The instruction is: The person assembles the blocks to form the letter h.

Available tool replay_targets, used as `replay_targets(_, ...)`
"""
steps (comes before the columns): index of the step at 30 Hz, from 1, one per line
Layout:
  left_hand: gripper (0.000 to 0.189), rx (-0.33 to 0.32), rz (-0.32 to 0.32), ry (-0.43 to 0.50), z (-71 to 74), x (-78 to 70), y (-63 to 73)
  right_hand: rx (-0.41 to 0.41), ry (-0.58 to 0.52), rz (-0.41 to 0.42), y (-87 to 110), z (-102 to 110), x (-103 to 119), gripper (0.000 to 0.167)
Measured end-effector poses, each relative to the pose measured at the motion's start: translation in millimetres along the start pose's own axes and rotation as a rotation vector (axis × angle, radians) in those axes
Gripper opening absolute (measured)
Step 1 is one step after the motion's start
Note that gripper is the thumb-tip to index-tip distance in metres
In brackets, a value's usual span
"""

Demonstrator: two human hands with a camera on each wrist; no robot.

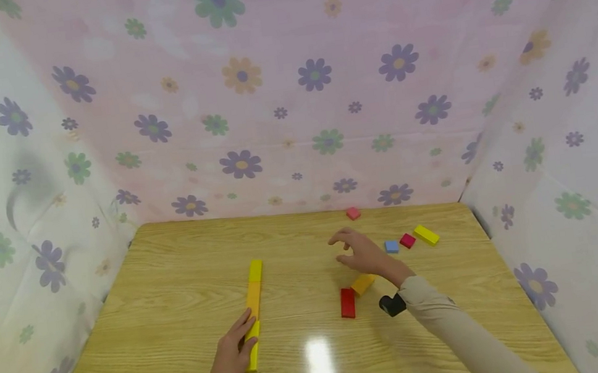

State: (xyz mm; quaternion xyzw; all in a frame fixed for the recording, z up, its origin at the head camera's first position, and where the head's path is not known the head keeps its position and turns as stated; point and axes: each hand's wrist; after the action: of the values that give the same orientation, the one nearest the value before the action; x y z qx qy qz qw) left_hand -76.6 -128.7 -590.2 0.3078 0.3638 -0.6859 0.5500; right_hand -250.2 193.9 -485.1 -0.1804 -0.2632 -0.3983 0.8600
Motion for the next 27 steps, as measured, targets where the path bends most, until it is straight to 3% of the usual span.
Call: replay_targets(27, 0.046, 0.008, 0.006, 0.028, 0.6, 1.6, -0.1, -0.058, 0.064, -0.047, 39.3, 40, -29, 0.033)
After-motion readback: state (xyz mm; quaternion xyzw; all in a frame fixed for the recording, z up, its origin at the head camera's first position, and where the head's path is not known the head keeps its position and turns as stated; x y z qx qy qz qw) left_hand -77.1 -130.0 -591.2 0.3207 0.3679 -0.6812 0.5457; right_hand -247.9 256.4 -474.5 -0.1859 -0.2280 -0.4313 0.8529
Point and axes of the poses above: each hand's wrist, its own y-axis away from the middle knuckle, its own z-axis out of the back of the hand, x = y × z, and after that the axes turned 1 degree about x, right-handed
